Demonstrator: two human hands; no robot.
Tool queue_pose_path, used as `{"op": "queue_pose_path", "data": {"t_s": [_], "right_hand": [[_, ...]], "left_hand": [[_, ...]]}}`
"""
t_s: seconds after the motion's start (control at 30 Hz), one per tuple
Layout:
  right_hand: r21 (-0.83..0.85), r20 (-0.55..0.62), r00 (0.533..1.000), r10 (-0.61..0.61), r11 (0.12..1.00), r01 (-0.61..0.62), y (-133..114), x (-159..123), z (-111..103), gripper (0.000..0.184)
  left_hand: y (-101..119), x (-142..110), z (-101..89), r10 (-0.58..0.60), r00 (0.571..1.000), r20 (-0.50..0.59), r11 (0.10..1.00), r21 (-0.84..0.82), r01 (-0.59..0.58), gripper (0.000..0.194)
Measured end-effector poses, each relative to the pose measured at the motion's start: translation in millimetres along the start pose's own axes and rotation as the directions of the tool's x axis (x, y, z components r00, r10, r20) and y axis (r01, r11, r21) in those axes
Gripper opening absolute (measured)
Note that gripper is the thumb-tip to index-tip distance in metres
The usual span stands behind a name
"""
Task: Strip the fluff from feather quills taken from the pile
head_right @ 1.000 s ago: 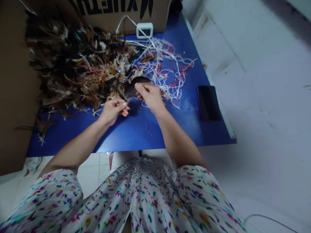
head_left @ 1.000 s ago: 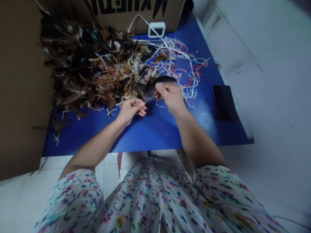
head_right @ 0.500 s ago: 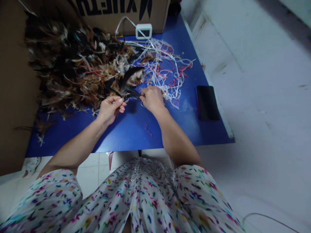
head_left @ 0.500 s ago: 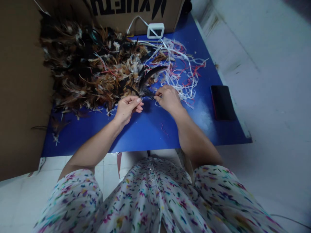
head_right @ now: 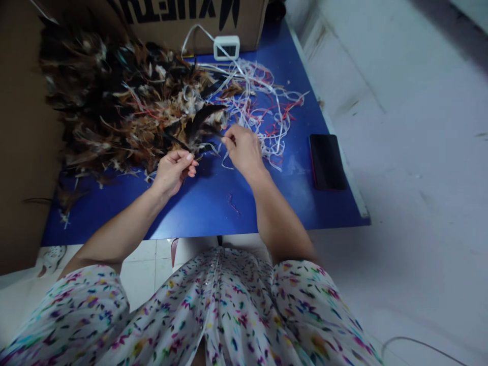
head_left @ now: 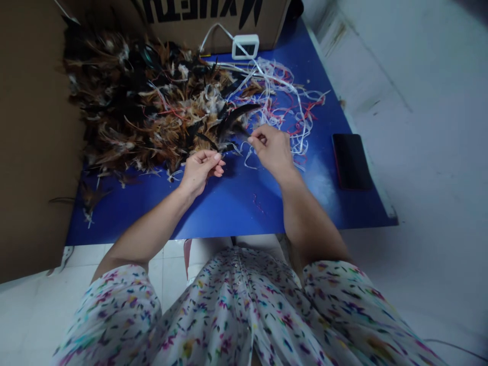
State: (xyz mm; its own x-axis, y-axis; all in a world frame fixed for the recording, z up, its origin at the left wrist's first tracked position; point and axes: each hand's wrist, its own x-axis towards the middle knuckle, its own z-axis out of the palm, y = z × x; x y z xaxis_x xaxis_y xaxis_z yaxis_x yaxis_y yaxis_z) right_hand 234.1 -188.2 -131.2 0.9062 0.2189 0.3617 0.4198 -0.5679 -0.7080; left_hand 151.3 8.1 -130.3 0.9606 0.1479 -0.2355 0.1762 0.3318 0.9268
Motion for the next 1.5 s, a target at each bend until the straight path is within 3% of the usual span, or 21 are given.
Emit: {"op": "queue_pose_path", "data": {"t_s": [0.07, 0.17, 0.4, 0.57, 0.7, 1.0, 1.17, 1.5], "right_hand": [[0.081, -0.064, 0.998, 0.024, 0.997, -0.019, 1.3, 0.9, 2.3, 0.002], [0.202, -0.132, 0.989, 0.071, 0.979, -0.043, 12.9, 4.7, 10.6, 0.018], [0.566, -0.03, 0.98, 0.199, 0.811, -0.147, 36.4, 13.7, 12.4, 0.043], [0.706, -0.039, 0.985, 0.169, 0.702, -0.093, 17.5, 10.4, 5.7, 0.053], [0.791, 0.054, 0.989, 0.137, 0.599, -0.126, -9.1, 1.8, 7.8, 0.059], [0.729, 0.198, 0.973, 0.12, 0.646, -0.228, -27.8, -11.3, 23.8, 0.056], [0.691, 0.213, 0.972, 0.094, 0.689, -0.219, -27.6, -11.7, 25.0, 0.055], [0.66, 0.204, 0.974, 0.099, 0.721, -0.212, -29.7, -12.3, 24.5, 0.052]], "left_hand": [[-0.5, 0.6, -0.4, 0.001, 1.0, 0.004, 1.0, -0.007, -0.001, 0.034], [-1.2, 1.3, -1.2, 0.003, 1.0, 0.02, 1.0, -0.024, -0.002, 0.037], [-2.3, 0.8, -2.7, -0.016, 0.998, 0.057, 0.999, -0.046, 0.019, 0.038], [-2.1, -0.2, -2.4, -0.04, 0.998, 0.057, 0.997, -0.063, 0.044, 0.035], [-0.1, -1.4, -0.9, -0.069, 0.996, 0.054, 0.996, -0.045, 0.072, 0.035], [-4.0, -1.6, -1.4, -0.058, 0.99, 0.131, 0.997, -0.052, 0.065, 0.046], [-5.0, -1.1, -2.3, -0.049, 0.988, 0.147, 0.996, -0.064, 0.059, 0.052], [-4.8, -1.1, -2.6, -0.063, 0.991, 0.115, 0.998, 0.023, 0.06, 0.044]]}}
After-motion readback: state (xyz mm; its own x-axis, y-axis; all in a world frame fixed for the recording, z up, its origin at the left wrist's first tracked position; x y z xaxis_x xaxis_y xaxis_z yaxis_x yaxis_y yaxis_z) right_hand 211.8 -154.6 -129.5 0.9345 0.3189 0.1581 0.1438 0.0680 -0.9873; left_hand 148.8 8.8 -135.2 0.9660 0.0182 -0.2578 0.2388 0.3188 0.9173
